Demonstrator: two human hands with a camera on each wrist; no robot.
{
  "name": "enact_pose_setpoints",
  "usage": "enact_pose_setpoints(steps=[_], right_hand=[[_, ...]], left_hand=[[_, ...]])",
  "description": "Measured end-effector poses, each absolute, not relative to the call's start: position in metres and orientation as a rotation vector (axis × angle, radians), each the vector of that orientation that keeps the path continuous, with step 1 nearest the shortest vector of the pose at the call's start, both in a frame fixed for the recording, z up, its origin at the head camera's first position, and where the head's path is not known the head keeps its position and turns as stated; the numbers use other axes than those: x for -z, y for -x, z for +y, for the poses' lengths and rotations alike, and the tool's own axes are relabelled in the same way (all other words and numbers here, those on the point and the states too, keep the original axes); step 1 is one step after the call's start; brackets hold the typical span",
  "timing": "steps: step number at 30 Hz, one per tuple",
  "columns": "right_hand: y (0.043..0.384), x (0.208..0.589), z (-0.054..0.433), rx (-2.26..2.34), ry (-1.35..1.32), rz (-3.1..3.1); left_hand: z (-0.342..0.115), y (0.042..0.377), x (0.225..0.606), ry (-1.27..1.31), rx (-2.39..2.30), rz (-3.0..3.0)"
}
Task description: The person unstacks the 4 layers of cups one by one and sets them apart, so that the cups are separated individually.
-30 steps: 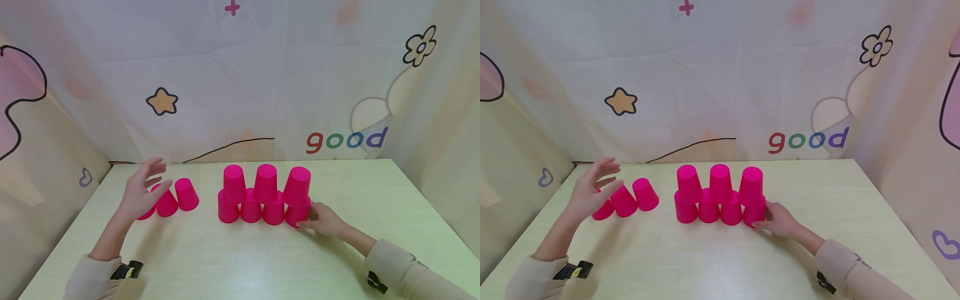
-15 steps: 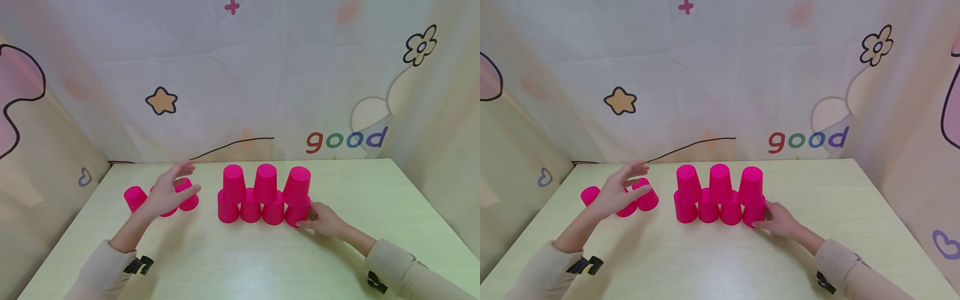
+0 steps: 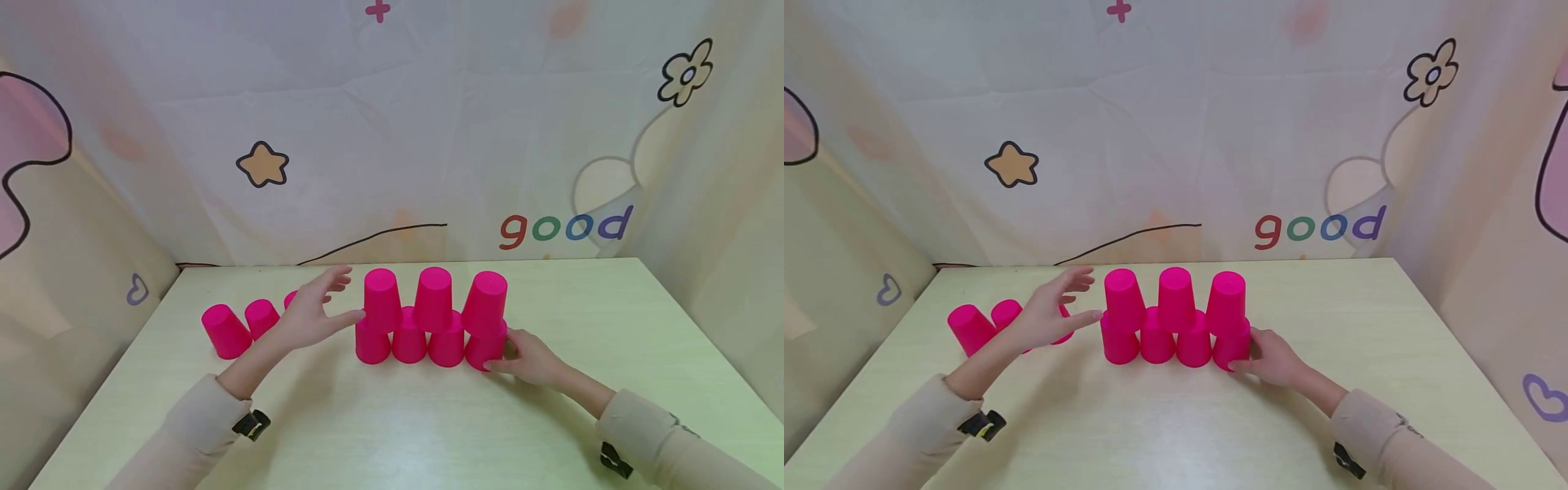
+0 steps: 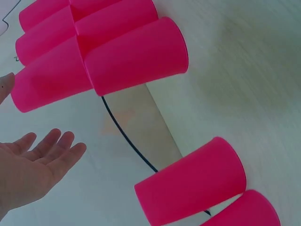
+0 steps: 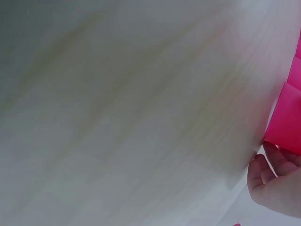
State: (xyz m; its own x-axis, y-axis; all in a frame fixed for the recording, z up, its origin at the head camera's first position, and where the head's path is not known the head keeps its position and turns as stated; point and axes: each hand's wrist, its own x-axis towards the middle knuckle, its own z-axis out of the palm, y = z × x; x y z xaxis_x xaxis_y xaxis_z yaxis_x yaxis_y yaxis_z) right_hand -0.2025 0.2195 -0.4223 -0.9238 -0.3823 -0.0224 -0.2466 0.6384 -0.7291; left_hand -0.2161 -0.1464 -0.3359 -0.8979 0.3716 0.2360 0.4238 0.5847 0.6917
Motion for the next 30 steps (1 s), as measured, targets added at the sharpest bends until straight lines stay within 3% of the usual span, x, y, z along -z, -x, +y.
enact_pose_setpoints(steps=[30], right_hand=[[0.203,0.423,0.219,1.148,0.518,2.687]], left_hand=[[-0.110,0.228,0.349,0.645,1.569,-2.567]])
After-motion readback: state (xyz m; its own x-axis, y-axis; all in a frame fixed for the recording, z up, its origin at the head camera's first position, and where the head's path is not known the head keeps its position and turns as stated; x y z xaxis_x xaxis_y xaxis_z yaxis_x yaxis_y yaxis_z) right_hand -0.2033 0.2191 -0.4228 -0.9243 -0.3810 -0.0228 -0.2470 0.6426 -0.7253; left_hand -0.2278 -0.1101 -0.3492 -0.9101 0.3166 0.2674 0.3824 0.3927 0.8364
